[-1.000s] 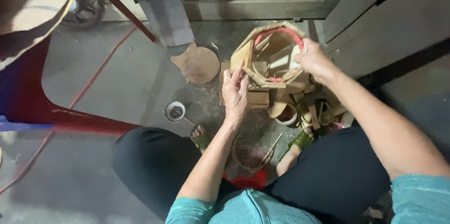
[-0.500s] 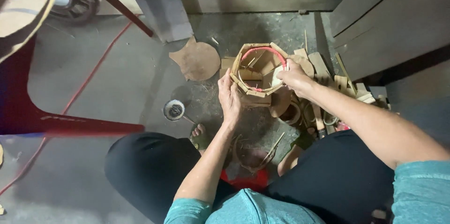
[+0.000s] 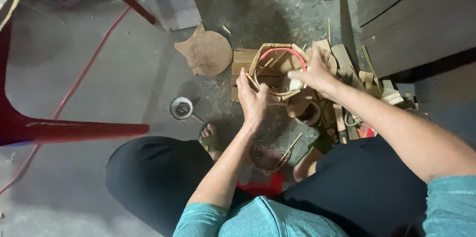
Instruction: Assembling a wooden cylindrical instrument by fitting slats into a frame, tapping them with a mallet, and installing a circular base.
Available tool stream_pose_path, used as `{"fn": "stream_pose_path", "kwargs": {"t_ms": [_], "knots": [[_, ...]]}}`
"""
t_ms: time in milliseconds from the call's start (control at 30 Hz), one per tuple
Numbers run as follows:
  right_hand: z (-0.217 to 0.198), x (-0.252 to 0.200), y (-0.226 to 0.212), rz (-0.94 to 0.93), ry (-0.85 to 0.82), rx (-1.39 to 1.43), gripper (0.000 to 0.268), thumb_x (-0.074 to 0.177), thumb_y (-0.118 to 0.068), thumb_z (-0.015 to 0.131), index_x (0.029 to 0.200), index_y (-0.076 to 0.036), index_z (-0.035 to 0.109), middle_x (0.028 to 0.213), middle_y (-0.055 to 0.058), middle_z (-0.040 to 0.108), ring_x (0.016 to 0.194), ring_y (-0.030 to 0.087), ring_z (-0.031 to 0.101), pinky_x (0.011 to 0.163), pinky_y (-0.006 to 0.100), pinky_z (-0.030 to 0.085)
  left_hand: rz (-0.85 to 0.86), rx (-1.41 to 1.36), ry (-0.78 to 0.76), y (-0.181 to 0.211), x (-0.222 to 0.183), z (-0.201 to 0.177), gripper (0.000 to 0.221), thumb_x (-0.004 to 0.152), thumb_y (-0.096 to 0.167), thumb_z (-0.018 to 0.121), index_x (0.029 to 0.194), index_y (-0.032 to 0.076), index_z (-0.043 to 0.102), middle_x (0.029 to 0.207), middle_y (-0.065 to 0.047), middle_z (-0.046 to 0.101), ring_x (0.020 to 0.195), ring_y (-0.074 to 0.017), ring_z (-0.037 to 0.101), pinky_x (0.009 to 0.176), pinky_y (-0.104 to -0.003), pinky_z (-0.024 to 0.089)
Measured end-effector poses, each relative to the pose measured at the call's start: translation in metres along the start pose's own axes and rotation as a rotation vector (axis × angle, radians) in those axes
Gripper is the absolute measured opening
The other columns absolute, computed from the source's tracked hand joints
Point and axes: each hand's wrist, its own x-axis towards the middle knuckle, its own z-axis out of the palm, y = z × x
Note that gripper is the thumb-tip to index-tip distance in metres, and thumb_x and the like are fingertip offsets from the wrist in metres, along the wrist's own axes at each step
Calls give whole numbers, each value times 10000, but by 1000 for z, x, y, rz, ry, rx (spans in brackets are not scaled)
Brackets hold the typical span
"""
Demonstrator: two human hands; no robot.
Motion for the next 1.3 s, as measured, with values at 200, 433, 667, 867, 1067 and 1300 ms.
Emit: {"fn": "stream_pose_path", "kwargs": {"t_ms": [200,433,667,867,1067,1300], "knots": [[-2,36,-30,-1060,346,-463,223,989,-124,685,1194,-59,745,1209,150,719,1254,377,511,1101,547,434,-11,43,-32,7,6,-2,786,817,137,608,1543,-9,346,1451,-242,484,1283,-372,554,1077,-440,453],[39,106,-4,-1211,320,-979,134,897,-303,750,1012,-312,682,1118,-143,657,1280,143,496,1040,371,418,52,10,-31,21,3,1,819,747,12,626,1539,18,416,1359,-262,528,1274,-501,549,1072,-563,482],[33,116,-5,-1186,248,-1061,54,960,-303,649,936,-321,604,936,-172,606,1066,75,565,914,314,435,86,66,26,-7,18,13,732,801,199,782,1475,88,519,1288,-176,594,1198,-421,625,989,-514,542],[34,128,6,-1130,239,-1005,114,1029,-286,591,917,-305,598,927,-147,574,1055,89,555,871,306,426,168,192,70,-24,32,20,576,875,245,735,1421,126,596,1211,-123,660,1095,-354,690,902,-468,580],[37,145,19,-1059,246,-1027,140,1041,-305,575,907,-308,616,934,-133,596,1057,111,560,856,330,424,186,312,10,-21,42,21,526,913,300,676,1404,124,609,1185,-123,677,1036,-365,710,860,-498,589],[-2,79,-39,-1025,128,-746,446,925,-176,741,1348,-78,641,1383,190,596,1150,366,597,754,423,648,203,394,34,-10,47,21,479,926,304,594,1353,90,625,1205,-143,710,967,-372,719,814,-495,557]]}}
